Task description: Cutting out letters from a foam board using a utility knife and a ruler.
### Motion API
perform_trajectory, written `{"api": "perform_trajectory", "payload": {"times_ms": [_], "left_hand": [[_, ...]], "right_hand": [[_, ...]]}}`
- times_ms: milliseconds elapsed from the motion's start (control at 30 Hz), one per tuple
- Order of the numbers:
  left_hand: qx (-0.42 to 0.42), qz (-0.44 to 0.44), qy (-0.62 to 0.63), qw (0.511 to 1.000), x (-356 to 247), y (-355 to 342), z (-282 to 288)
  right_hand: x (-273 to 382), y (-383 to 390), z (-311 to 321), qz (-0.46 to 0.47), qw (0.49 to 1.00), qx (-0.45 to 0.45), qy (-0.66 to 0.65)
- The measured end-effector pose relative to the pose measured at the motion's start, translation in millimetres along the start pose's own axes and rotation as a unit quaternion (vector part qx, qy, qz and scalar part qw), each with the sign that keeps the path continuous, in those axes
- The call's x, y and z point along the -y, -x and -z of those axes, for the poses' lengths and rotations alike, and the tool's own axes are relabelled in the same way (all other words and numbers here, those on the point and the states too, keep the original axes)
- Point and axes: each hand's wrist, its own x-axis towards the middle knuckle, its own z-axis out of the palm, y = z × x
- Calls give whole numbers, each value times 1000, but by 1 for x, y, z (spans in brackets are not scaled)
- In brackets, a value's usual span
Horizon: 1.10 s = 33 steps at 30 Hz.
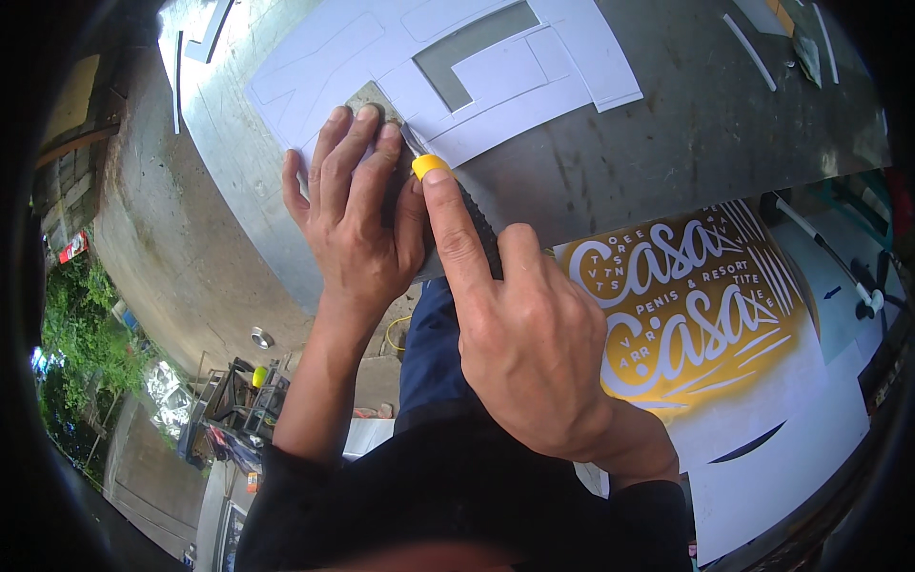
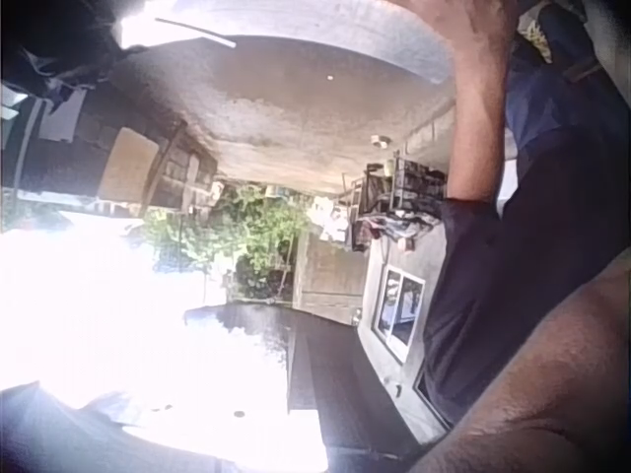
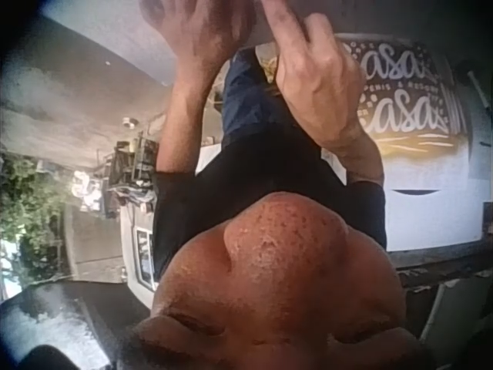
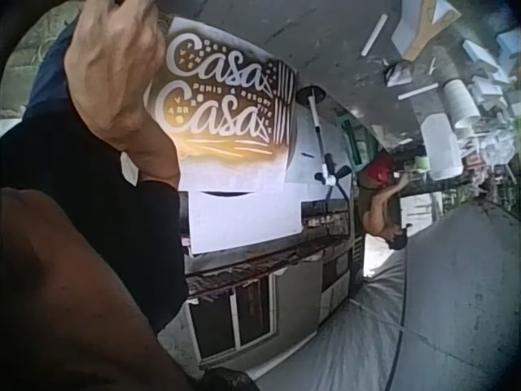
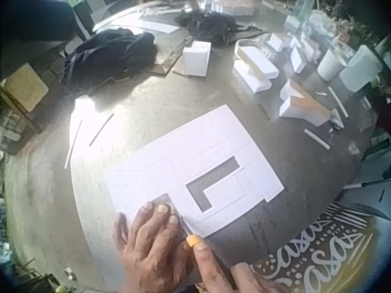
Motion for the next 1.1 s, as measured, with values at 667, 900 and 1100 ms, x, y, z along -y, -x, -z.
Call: {"api": "perform_trajectory", "payload": {"times_ms": [667,900,1100], "left_hand": [[-11,-11,-22,1000,2,1,-1],[-11,-10,-21,1000,0,0,-1],[-12,-9,-17,1000,0,0,-1]], "right_hand": [[25,-5,21,-45,988,101,108],[24,5,24,-54,986,119,104],[15,10,21,-25,987,95,129]]}}
